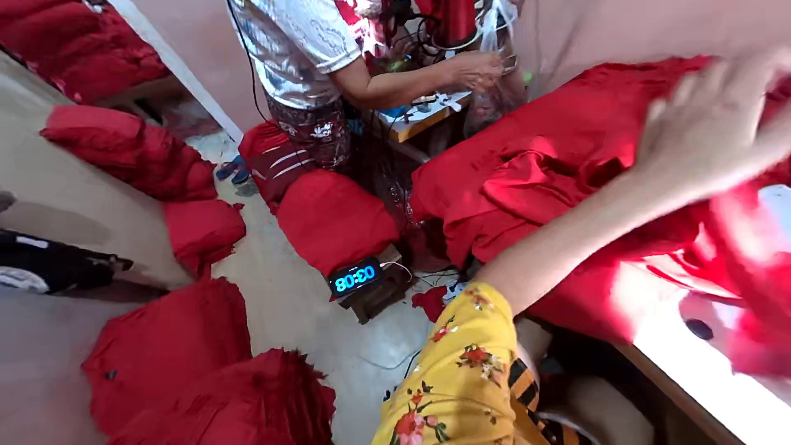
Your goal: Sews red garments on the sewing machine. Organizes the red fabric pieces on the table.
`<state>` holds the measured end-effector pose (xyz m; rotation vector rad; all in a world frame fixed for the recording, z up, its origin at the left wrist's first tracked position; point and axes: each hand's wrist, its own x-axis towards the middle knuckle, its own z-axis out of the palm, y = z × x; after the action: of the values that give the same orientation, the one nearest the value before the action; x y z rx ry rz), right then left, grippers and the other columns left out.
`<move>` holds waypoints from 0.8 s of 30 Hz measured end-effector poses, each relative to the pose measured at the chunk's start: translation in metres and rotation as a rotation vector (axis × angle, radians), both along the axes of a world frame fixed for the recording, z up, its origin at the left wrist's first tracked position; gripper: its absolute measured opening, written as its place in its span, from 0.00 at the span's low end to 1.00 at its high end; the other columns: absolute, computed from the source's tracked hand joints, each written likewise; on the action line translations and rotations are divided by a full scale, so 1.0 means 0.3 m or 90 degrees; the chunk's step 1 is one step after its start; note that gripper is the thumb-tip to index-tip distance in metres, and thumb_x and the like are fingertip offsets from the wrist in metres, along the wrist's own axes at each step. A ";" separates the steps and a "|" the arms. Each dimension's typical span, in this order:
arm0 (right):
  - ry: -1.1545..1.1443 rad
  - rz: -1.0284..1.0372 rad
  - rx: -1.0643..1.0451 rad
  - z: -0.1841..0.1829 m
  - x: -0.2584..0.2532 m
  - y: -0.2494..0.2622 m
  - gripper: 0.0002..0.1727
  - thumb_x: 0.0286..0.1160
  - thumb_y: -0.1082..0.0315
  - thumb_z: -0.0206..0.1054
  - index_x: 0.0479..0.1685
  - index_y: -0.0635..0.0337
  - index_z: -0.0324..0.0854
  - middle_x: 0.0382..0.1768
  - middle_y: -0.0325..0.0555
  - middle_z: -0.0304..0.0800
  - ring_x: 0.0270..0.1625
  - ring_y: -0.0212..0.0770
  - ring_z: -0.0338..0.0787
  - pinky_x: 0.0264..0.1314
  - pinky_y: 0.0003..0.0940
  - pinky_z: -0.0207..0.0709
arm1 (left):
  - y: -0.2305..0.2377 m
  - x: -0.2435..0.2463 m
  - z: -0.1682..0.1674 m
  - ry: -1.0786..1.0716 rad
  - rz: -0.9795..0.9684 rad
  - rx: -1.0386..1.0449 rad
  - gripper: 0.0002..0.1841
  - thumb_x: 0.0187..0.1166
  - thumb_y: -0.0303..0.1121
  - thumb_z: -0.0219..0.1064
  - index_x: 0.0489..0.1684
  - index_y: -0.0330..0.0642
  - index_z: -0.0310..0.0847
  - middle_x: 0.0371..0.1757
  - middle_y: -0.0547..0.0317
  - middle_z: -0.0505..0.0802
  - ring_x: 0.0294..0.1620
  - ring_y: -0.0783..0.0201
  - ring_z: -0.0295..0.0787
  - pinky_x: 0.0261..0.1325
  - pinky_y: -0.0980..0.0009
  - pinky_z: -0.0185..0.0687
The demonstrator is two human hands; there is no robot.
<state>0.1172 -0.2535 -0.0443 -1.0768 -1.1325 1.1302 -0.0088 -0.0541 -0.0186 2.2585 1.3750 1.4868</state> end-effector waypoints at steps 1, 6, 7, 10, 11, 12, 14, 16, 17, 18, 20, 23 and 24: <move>0.017 0.007 -0.010 -0.086 0.011 0.027 0.16 0.79 0.80 0.53 0.65 0.64 0.68 0.49 0.41 0.89 0.49 0.32 0.91 0.55 0.33 0.87 | -0.112 -0.032 -0.031 -0.028 -0.116 -0.045 0.16 0.78 0.39 0.71 0.57 0.38 0.84 0.48 0.54 0.91 0.50 0.62 0.88 0.52 0.61 0.86; 0.056 0.026 0.062 -0.260 0.049 0.058 0.24 0.71 0.85 0.59 0.58 0.45 0.69 0.41 0.18 0.94 0.37 0.21 0.92 0.43 0.18 0.87 | -0.476 -0.132 -0.213 -0.064 -0.392 -0.311 0.24 0.58 0.33 0.85 0.44 0.22 0.83 0.45 0.36 0.89 0.49 0.47 0.88 0.56 0.53 0.82; 0.028 0.001 0.065 -0.239 0.027 0.058 0.23 0.69 0.82 0.62 0.57 0.44 0.68 0.37 0.17 0.93 0.34 0.20 0.90 0.39 0.17 0.86 | -0.503 -0.132 -0.236 -0.065 -0.380 -0.320 0.28 0.54 0.34 0.87 0.47 0.22 0.82 0.48 0.35 0.89 0.51 0.47 0.87 0.58 0.52 0.82; -0.031 -0.084 0.080 -0.187 -0.026 0.058 0.23 0.64 0.74 0.69 0.58 0.49 0.68 0.34 0.18 0.90 0.35 0.21 0.91 0.40 0.20 0.88 | -0.528 -0.118 -0.269 -0.126 -0.302 -0.248 0.26 0.54 0.33 0.87 0.46 0.22 0.85 0.43 0.38 0.92 0.49 0.48 0.91 0.58 0.56 0.85; -0.043 -0.102 0.098 -0.178 -0.034 0.057 0.23 0.63 0.73 0.71 0.58 0.49 0.69 0.34 0.18 0.90 0.35 0.21 0.91 0.40 0.20 0.88 | -0.527 -0.114 -0.274 -0.147 -0.284 -0.224 0.22 0.57 0.32 0.85 0.43 0.23 0.87 0.41 0.40 0.93 0.46 0.51 0.92 0.56 0.58 0.86; -0.055 -0.110 0.123 -0.165 -0.039 0.057 0.23 0.63 0.72 0.72 0.57 0.49 0.69 0.34 0.17 0.90 0.35 0.20 0.91 0.40 0.20 0.87 | -0.523 -0.112 -0.271 -0.158 -0.276 -0.217 0.18 0.60 0.31 0.83 0.41 0.24 0.88 0.39 0.42 0.94 0.44 0.54 0.92 0.54 0.60 0.87; -0.060 -0.128 0.151 -0.143 -0.042 0.060 0.24 0.60 0.74 0.73 0.55 0.51 0.69 0.32 0.18 0.89 0.33 0.20 0.90 0.39 0.20 0.87 | -0.508 -0.109 -0.266 -0.174 -0.289 -0.187 0.11 0.63 0.28 0.80 0.35 0.26 0.89 0.35 0.46 0.94 0.38 0.61 0.92 0.48 0.68 0.87; -0.072 -0.133 0.165 -0.136 -0.036 0.055 0.25 0.60 0.73 0.75 0.56 0.53 0.69 0.32 0.18 0.89 0.33 0.20 0.89 0.41 0.19 0.86 | -0.492 -0.113 -0.273 -0.192 -0.310 -0.145 0.08 0.63 0.26 0.78 0.31 0.29 0.87 0.32 0.50 0.93 0.35 0.68 0.90 0.44 0.75 0.85; -0.093 -0.140 0.179 -0.136 -0.033 0.051 0.25 0.60 0.72 0.75 0.57 0.53 0.70 0.32 0.18 0.89 0.33 0.18 0.88 0.42 0.17 0.85 | -0.487 -0.120 -0.274 -0.194 -0.311 -0.132 0.07 0.62 0.26 0.78 0.29 0.30 0.87 0.32 0.52 0.93 0.35 0.70 0.90 0.44 0.78 0.84; -0.137 -0.154 0.199 -0.135 -0.031 0.045 0.24 0.62 0.71 0.75 0.57 0.55 0.71 0.32 0.19 0.88 0.33 0.16 0.87 0.42 0.15 0.83 | -0.484 -0.128 -0.276 -0.193 -0.304 -0.113 0.07 0.62 0.25 0.77 0.27 0.31 0.86 0.31 0.53 0.93 0.35 0.71 0.89 0.43 0.79 0.83; -0.292 -0.208 0.255 -0.132 -0.029 0.025 0.20 0.65 0.68 0.73 0.57 0.63 0.76 0.32 0.26 0.88 0.35 0.14 0.83 0.42 0.09 0.78 | -0.483 -0.147 -0.281 -0.175 -0.269 -0.048 0.04 0.60 0.23 0.74 0.25 0.32 0.85 0.31 0.53 0.92 0.36 0.71 0.88 0.42 0.80 0.83; -0.478 -0.244 0.320 -0.117 -0.041 -0.009 0.16 0.72 0.68 0.68 0.55 0.68 0.83 0.33 0.42 0.89 0.38 0.20 0.84 0.48 0.10 0.75 | -0.493 -0.166 -0.283 -0.139 -0.229 0.010 0.04 0.59 0.23 0.73 0.24 0.33 0.84 0.28 0.55 0.90 0.34 0.73 0.87 0.42 0.83 0.81; -0.493 -0.246 0.327 -0.114 -0.043 -0.013 0.16 0.73 0.67 0.67 0.55 0.67 0.83 0.33 0.42 0.88 0.39 0.20 0.84 0.48 0.10 0.75 | -0.501 -0.170 -0.283 -0.130 -0.224 0.007 0.05 0.60 0.24 0.74 0.27 0.32 0.85 0.29 0.55 0.91 0.33 0.74 0.86 0.41 0.84 0.81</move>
<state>0.1044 -0.2574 -0.0787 -1.2681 -1.6000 0.0652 -0.0598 -0.2043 -0.1036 2.1417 0.8618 1.5481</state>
